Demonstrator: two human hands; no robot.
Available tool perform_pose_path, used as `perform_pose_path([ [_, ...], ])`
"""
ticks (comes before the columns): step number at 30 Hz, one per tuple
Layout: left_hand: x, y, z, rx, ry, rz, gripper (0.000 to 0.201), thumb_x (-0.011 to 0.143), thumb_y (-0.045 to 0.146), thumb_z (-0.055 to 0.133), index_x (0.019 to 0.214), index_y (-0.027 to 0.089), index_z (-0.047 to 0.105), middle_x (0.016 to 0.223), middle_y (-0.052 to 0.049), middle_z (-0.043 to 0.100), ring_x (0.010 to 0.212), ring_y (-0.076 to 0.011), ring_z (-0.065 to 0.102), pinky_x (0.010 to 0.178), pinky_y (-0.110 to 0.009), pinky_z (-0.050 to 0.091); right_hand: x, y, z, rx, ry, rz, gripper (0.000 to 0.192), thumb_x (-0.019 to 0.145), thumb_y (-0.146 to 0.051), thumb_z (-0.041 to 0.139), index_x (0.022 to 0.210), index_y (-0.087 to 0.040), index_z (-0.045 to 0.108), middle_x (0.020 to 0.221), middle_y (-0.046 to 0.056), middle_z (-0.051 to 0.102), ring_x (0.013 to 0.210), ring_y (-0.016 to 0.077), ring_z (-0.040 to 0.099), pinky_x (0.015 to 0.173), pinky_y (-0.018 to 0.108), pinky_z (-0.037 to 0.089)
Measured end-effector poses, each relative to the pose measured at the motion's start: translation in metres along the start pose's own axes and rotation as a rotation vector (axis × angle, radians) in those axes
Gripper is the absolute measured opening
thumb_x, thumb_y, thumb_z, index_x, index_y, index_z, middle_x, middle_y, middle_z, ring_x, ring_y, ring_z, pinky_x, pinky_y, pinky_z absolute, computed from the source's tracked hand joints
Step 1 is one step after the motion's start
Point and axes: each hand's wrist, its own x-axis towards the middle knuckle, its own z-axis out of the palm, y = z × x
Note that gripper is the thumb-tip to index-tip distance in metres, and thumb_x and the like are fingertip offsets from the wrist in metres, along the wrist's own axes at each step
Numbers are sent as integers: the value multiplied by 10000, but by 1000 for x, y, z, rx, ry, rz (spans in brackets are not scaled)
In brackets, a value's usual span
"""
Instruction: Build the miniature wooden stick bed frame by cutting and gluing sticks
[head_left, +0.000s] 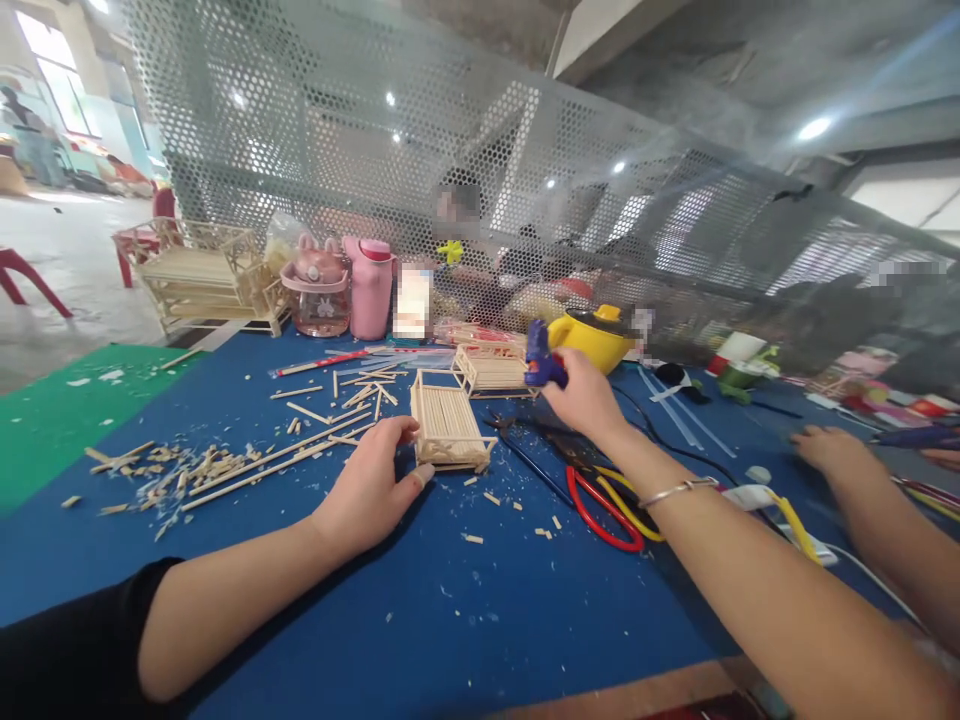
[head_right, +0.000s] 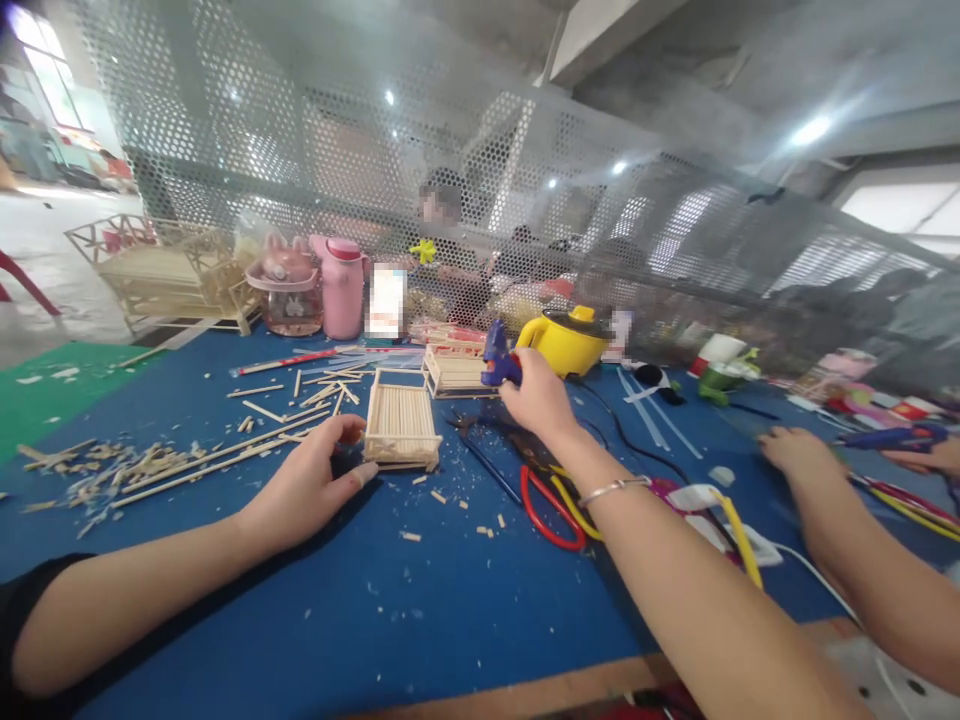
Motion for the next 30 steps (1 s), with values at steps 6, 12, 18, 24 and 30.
perform_pose_path([
  [6, 0, -2, -2, 20, -30, 52, 202, 802, 217, 555, 998, 167, 564, 995, -85, 604, 967, -230, 583, 862, -435, 508, -59, -42, -76, 568, -14, 45, 361, 772, -270, 573, 1128, -249, 517, 1006, 44, 699, 530, 147, 554, 569, 331, 500],
  [12, 1, -5, -1, 16, -48, 59, 149, 837, 221, 525, 941, 164, 617, 978, -89, 582, 971, -238, 555, 899, -454, 481, -130, -70, -103, 403, -148, -31, 186, 787, -371, 603, 940, -279, 652, 800, 10, 722, 683, 218, 669, 540, 300, 526],
  [18, 1, -4, -2, 3, -79, 26, 148, 839, 223, 527, 939, 165, 619, 979, -87, 573, 971, -233, 542, 901, -450, 474, -133, -72, -94, 379, -267, -37, 273, 874, -380, 483, 722, -233, 656, 782, 37, 719, 573, 174, 642, 474, 269, 506],
  [24, 2, 0, -4, -1, -135, -23, 167, 839, 221, 530, 967, 153, 613, 1012, -90, 557, 1009, -230, 522, 950, -414, 443, -124, -78, -89, 384, -371, 78, 409, 882, -488, 432, 936, -164, 675, 761, 70, 697, 540, 152, 583, 465, 264, 472],
  [30, 2, 0, -5, 2, -130, -16, 170, 844, 223, 523, 971, 152, 610, 1025, -94, 556, 1010, -231, 516, 956, -413, 436, -121, -75, -85, 365, -404, 100, 443, 882, -547, 411, 898, -165, 635, 565, 4, 568, 498, 143, 528, 512, 283, 435],
])
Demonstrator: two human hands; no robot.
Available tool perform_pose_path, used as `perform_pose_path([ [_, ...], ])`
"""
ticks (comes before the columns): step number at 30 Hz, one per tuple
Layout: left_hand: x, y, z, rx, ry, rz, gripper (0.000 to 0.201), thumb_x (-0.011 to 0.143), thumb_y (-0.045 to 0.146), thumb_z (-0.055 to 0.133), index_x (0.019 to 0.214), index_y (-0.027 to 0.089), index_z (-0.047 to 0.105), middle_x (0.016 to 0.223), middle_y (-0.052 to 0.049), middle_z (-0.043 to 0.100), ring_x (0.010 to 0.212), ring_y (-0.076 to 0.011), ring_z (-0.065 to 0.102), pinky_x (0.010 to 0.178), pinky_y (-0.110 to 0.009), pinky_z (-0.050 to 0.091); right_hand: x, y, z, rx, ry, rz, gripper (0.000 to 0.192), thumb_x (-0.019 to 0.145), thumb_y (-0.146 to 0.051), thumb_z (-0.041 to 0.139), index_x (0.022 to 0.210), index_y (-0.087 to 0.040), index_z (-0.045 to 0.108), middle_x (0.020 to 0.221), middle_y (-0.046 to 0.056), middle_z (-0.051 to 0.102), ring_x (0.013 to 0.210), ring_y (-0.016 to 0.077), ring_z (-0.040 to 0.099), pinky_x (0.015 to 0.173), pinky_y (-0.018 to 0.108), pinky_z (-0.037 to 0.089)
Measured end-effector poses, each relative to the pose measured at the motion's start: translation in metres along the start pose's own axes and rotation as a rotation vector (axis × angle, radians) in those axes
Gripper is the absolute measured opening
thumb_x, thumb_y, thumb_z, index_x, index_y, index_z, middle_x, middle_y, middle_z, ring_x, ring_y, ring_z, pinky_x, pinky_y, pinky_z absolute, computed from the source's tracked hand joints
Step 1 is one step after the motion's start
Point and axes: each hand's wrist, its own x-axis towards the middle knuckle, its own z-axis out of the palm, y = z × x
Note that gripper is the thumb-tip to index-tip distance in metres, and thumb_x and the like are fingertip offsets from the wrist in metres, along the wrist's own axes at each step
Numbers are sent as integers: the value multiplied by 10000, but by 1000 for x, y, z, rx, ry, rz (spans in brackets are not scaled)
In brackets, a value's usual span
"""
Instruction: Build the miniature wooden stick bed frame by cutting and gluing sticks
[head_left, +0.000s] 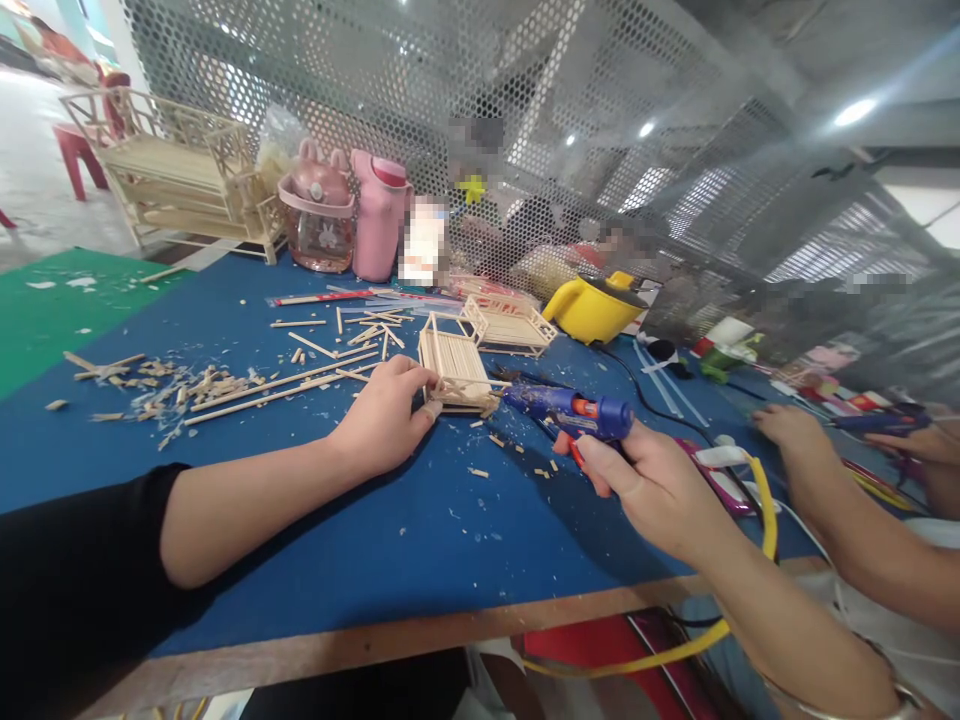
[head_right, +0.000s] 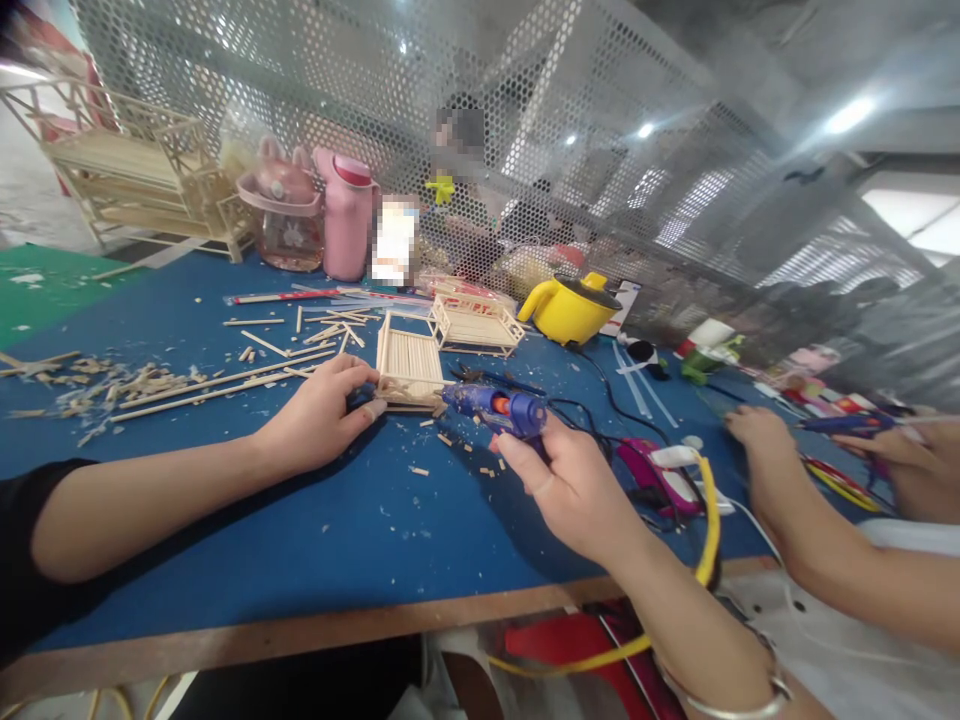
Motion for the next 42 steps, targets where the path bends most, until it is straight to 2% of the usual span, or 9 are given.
perform_pose_path([
  [4, 0, 0, 0, 2, -4, -1, 172, 844, 223, 524, 975, 149, 608, 1024, -95, 555, 1010, -234, 513, 948, -418, 437, 3, 1, 0, -28, -15, 2, 450, 881, -565, 394, 838, -174, 612, 541, -3, 539, 492, 147, 509, 510, 292, 410],
  [14, 0, 0, 0, 4, -6, -2, 164, 833, 216, 531, 964, 152, 607, 1007, -90, 549, 1003, -233, 511, 938, -414, 446, 3, 8, 2, -16, -9, -31, 434, 887, -533, 405, 1004, -175, 621, 608, 14, 592, 498, 162, 518, 531, 307, 436],
  [18, 0, 0, 0, 7, -11, -6, 171, 835, 219, 532, 972, 151, 608, 1015, -90, 551, 1003, -231, 512, 939, -412, 444, 3, 8, 1, -27, -14, -39, 442, 892, -525, 400, 1038, -172, 621, 560, 3, 566, 483, 169, 515, 538, 315, 445],
  [23, 0, 1, 0, 2, -9, -1, 167, 835, 213, 535, 969, 146, 609, 1019, -90, 554, 998, -222, 517, 940, -395, 439, 3, 7, 2, -17, 4, -42, 407, 885, -514, 418, 942, -182, 647, 555, 12, 573, 538, 188, 555, 567, 320, 463],
  [30, 0, 0, 0, 1, -6, 2, 181, 834, 216, 537, 982, 141, 610, 1021, -92, 551, 1005, -225, 513, 945, -397, 434, 0, 5, -3, 49, 46, -37, 413, 859, -527, 456, 877, -170, 663, 589, 23, 585, 493, 148, 519, 475, 277, 439],
  [35, 0, 0, 0, 4, -4, 5, 183, 832, 221, 535, 984, 147, 607, 1016, -86, 554, 1000, -223, 519, 937, -397, 441, -2, 7, -6, 70, 51, -53, 412, 864, -518, 453, 916, -176, 674, 606, 24, 604, 499, 145, 524, 485, 274, 455],
  [38, 0, -1, 0, 12, -6, 7, 187, 831, 220, 533, 992, 156, 601, 1029, -83, 554, 1005, -222, 523, 936, -398, 443, -2, 12, -2, 14, 12, -77, 386, 867, -496, 471, 978, -180, 662, 641, 24, 636, 483, 147, 522, 499, 289, 450],
  [42, 0, -2, 0, 16, -2, 16, 177, 828, 218, 529, 987, 171, 590, 1037, -79, 553, 1012, -224, 522, 942, -410, 444, -1, 16, 4, -26, 37, -96, 378, 881, -485, 451, 1015, -185, 638, 680, 33, 652, 549, 178, 570, 564, 322, 471],
])
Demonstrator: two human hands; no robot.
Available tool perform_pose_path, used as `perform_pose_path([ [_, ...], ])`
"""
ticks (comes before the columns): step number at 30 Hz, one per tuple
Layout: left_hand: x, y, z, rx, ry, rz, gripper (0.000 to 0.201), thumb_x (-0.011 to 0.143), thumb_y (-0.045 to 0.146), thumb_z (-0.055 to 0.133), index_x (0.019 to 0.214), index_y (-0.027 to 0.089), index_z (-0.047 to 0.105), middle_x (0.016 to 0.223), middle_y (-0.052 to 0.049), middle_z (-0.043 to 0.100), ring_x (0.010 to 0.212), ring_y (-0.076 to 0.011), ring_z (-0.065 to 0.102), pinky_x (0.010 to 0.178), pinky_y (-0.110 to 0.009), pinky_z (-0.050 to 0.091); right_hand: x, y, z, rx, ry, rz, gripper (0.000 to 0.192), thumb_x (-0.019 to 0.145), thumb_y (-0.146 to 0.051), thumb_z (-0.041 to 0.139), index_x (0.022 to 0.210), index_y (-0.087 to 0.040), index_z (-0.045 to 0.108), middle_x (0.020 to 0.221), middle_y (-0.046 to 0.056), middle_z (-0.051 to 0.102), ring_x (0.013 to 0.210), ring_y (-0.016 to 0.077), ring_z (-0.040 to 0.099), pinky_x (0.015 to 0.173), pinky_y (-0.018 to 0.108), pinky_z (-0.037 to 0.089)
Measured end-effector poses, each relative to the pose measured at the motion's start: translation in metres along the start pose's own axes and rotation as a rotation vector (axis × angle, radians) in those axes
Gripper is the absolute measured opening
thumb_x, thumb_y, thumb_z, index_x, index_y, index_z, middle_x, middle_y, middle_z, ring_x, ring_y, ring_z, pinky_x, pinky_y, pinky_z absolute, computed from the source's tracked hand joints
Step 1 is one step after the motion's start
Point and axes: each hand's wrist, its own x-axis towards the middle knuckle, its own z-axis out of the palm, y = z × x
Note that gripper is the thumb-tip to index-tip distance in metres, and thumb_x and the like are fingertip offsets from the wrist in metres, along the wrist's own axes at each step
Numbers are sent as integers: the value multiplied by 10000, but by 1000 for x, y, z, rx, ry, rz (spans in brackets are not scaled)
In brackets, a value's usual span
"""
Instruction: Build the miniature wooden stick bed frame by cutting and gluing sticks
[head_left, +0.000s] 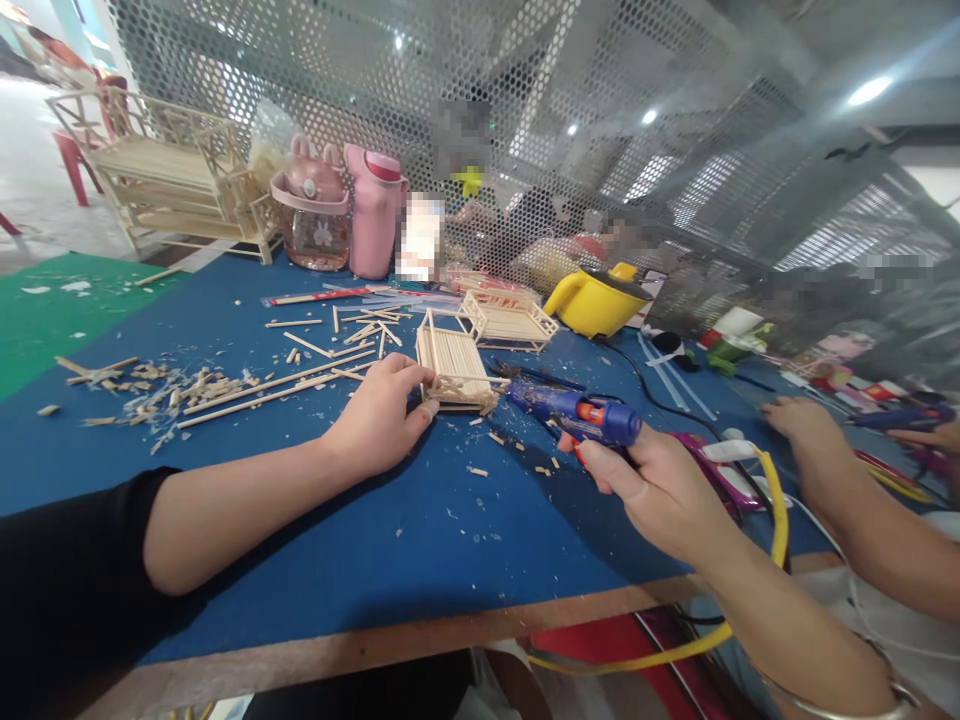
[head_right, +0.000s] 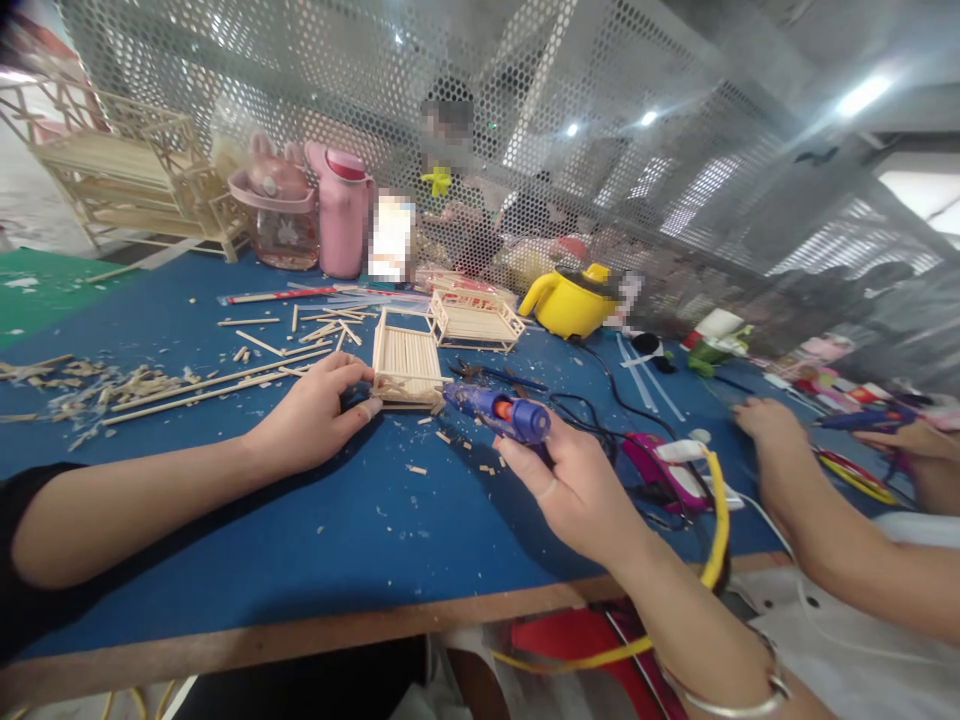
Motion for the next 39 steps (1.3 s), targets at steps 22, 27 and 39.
perform_pose_path([
  [22, 0, 0, 0, -33, -4, -7, 144, 838, 229, 512, 952, 172, 581, 1009, -77, 547, 999, -220, 518, 939, -412, 444, 43, 29, -22, 31, 195, 45, 316, 888, -444, 430, 991, -219, 627, 763, 45, 675, 587, 182, 576, 602, 329, 469],
  [27, 0, 4, -1, -41, -8, -24, 122, 841, 223, 501, 941, 188, 561, 1028, -70, 542, 1002, -219, 522, 931, -420, 447, 119, 76, -19, -553, 109, -89, 477, 789, -243, 479, 1259, -162, 483, 1026, 122, 702, 824, 282, 659, 690, 369, 468],
  [39, 2, 11, -2, -99, -76, -126, 119, 856, 238, 473, 951, 210, 538, 1070, -62, 524, 1029, -210, 502, 930, -421, 450, 181, 114, 12, -619, -15, -282, 478, 862, -233, 457, 1326, -120, 464, 1307, 155, 576, 1144, 304, 554, 884, 440, 391],
])
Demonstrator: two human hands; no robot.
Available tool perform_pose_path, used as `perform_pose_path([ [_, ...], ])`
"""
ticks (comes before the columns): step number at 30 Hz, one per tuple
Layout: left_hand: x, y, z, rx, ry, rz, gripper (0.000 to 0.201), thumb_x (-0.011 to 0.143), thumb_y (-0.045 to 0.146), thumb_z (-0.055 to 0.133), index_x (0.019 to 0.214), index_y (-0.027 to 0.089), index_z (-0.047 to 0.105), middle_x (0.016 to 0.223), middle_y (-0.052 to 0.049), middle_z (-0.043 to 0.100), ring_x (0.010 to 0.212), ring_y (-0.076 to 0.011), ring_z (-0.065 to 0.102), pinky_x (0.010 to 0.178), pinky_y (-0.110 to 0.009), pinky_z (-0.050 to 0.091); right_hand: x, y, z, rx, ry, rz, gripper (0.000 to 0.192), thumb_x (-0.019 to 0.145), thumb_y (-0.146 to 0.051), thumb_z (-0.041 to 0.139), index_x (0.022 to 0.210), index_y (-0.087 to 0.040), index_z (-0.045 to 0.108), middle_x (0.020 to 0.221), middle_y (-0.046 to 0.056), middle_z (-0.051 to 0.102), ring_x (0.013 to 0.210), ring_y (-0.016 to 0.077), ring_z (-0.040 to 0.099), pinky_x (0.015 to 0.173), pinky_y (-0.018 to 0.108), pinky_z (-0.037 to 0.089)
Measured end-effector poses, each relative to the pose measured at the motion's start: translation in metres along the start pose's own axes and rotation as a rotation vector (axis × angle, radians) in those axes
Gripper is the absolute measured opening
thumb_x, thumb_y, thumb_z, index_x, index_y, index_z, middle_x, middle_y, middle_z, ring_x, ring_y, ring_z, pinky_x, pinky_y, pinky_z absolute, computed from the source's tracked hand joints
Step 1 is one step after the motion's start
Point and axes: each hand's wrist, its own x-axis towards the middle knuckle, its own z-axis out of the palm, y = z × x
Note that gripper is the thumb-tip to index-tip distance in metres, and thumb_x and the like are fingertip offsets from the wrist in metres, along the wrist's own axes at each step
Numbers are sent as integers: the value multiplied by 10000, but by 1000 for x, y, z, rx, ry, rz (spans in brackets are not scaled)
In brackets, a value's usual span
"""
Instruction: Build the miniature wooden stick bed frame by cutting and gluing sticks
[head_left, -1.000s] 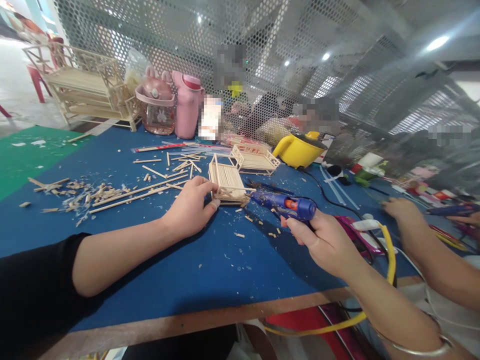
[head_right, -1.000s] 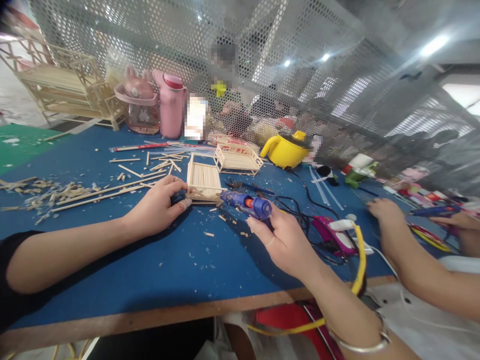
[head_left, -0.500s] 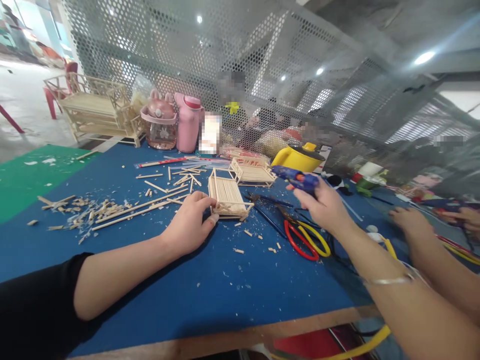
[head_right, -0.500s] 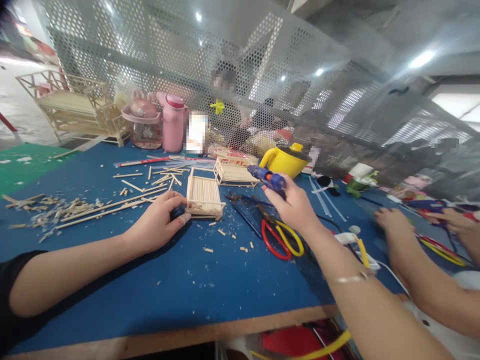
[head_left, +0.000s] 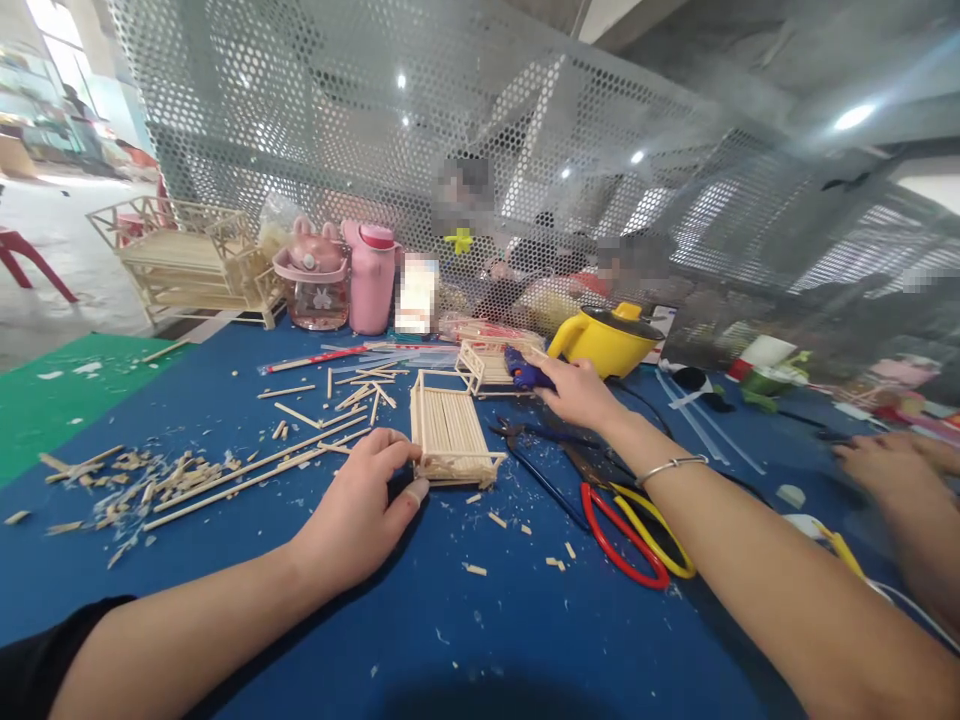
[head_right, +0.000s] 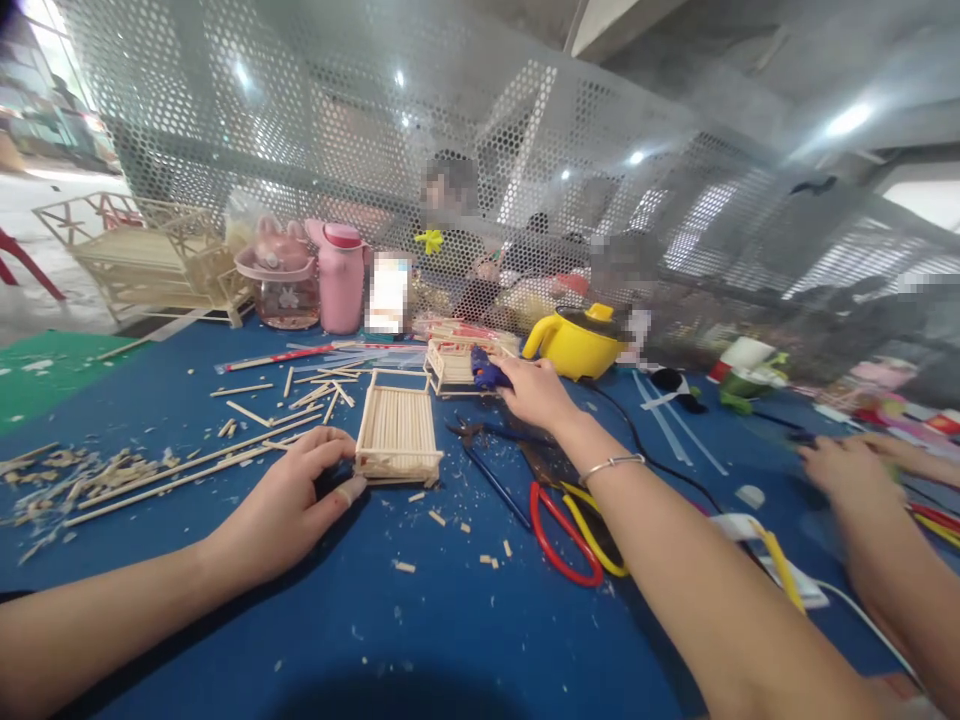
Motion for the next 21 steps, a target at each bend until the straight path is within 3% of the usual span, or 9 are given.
perform_pose_path([
  [7, 0, -2, 1, 17, 28, 27, 115, 848, 230, 478, 946, 218, 538, 1034, -61, 539, 1006, -214, 524, 900, -412, 468, -7, 3, 4, -3, -30, 9, 455, 893, -276, 443, 1341, -200, 463, 1354, 95, 548, 1210, 270, 507, 906, 422, 397],
  [12, 0, -1, 0, 26, 21, 21, 96, 852, 232, 480, 928, 206, 533, 1037, -59, 536, 996, -200, 515, 908, -400, 456, -2, -7, 9, -55, -2, 106, 522, 852, -234, 451, 1370, -176, 430, 1388, 155, 498, 1172, 358, 505, 905, 540, 365],
  [16, 0, -1, 0, 41, 30, 19, 88, 846, 230, 500, 913, 193, 542, 1034, -57, 540, 989, -192, 514, 919, -388, 450, -13, -32, -10, -70, 28, 142, 671, 748, -155, 520, 1400, -112, 367, 1364, 204, 503, 1162, 375, 496, 933, 546, 344],
  [17, 0, -2, 0, 44, 31, 21, 94, 845, 234, 503, 918, 192, 546, 1037, -58, 540, 991, -193, 515, 921, -387, 449, -20, -42, -19, -72, 62, 156, 618, 771, -166, 501, 1376, -105, 398, 1319, 206, 540, 1140, 363, 510, 922, 525, 358],
  [19, 0, -3, 0, 47, 31, 25, 107, 846, 243, 507, 928, 191, 553, 1043, -60, 541, 1000, -195, 515, 929, -389, 446, -40, -68, -40, 47, 185, 143, 349, 821, -245, 505, 1140, -147, 608, 1078, 144, 677, 964, 280, 599, 826, 406, 429],
  [21, -1, -4, 1, 47, 33, 32, 117, 849, 250, 506, 937, 191, 557, 1042, -60, 541, 1002, -196, 516, 932, -389, 446, -63, -97, -57, 208, 143, 41, 212, 857, -293, 501, 895, -198, 686, 866, 60, 711, 778, 193, 626, 728, 317, 443],
])
